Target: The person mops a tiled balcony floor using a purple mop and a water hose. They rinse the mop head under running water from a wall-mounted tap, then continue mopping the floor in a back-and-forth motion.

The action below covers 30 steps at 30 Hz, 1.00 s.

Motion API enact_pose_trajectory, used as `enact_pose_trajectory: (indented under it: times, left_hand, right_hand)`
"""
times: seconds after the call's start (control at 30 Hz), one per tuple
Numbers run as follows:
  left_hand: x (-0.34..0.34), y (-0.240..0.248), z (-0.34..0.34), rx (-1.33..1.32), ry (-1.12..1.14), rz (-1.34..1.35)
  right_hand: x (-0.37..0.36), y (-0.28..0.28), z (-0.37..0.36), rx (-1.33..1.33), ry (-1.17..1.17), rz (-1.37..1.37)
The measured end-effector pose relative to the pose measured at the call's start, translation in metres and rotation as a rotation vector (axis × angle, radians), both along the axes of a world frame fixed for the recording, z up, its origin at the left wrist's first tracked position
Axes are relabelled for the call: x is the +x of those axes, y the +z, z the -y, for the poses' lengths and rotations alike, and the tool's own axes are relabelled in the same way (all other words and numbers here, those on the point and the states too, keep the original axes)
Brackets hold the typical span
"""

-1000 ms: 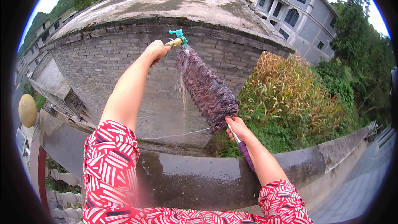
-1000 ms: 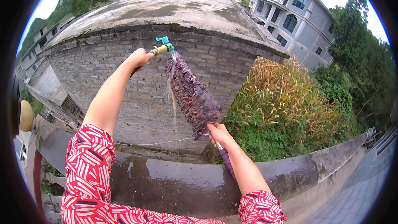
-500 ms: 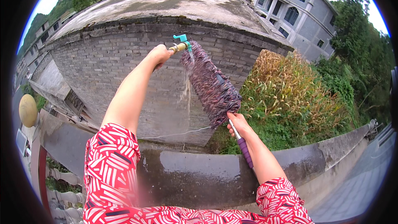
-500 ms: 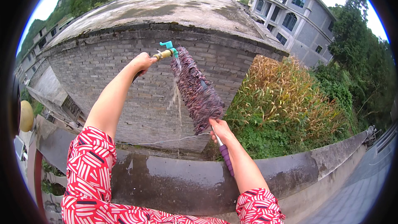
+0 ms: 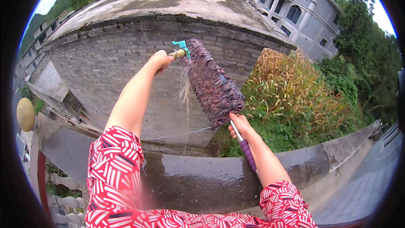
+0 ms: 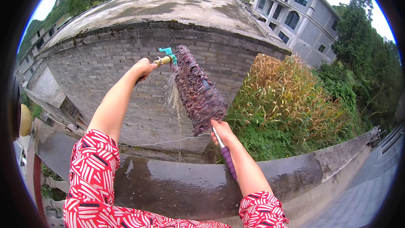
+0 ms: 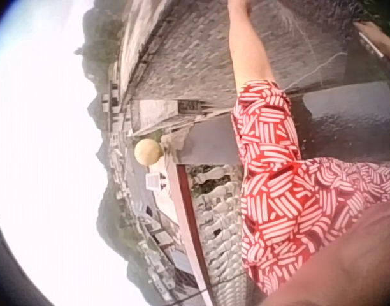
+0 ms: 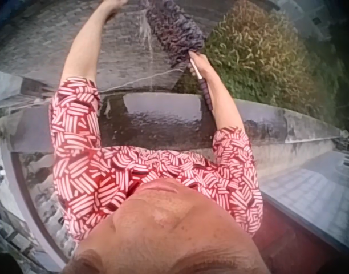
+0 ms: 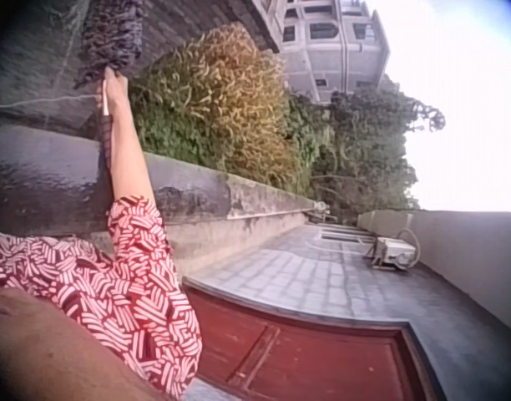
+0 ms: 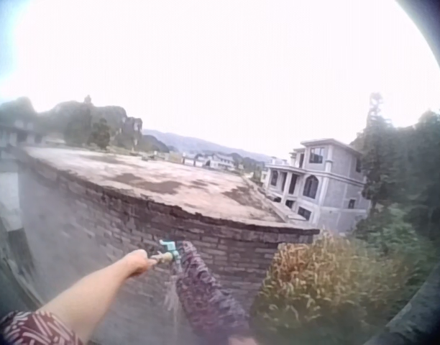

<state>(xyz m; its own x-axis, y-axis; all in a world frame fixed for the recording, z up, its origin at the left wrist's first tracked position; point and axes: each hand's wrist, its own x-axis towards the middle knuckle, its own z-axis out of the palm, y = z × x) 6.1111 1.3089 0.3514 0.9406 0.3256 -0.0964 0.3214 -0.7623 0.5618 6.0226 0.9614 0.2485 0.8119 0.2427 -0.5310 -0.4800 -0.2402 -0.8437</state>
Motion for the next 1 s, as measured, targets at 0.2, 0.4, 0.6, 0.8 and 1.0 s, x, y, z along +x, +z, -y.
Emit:
enact_pose_trajectory:
  times: [0.2, 0.4, 0.6, 0.8, 1.0]
  left_hand:
    - [0.005, -0.012, -0.009, 0.041, 0.015, -0.11]
    - [0.005, -0.022, -0.007, -0.058, 0.048, -0.071]
    - [0.011, -0.027, 0.006, -0.087, -0.033, -0.104]
    - [0.01, -0.029, 0.015, -0.026, -0.088, -0.156]
    - [0.001, -0.024, 0.024, -0.082, -0.14, -0.112]
  right_hand:
    - [0.001, 0.0, 0.001, 0.035, -0.047, -0.048]
    - [-0.001, 0.003, 0.002, 0.065, -0.09, -0.058]
    - [0.0, 0.004, 0.004, 0.087, -0.11, -0.073]
    - [0.001, 0.002, 0.006, 0.095, -0.174, -0.066]
    - [0.005, -0.002, 0.011, 0.083, -0.177, -0.041]
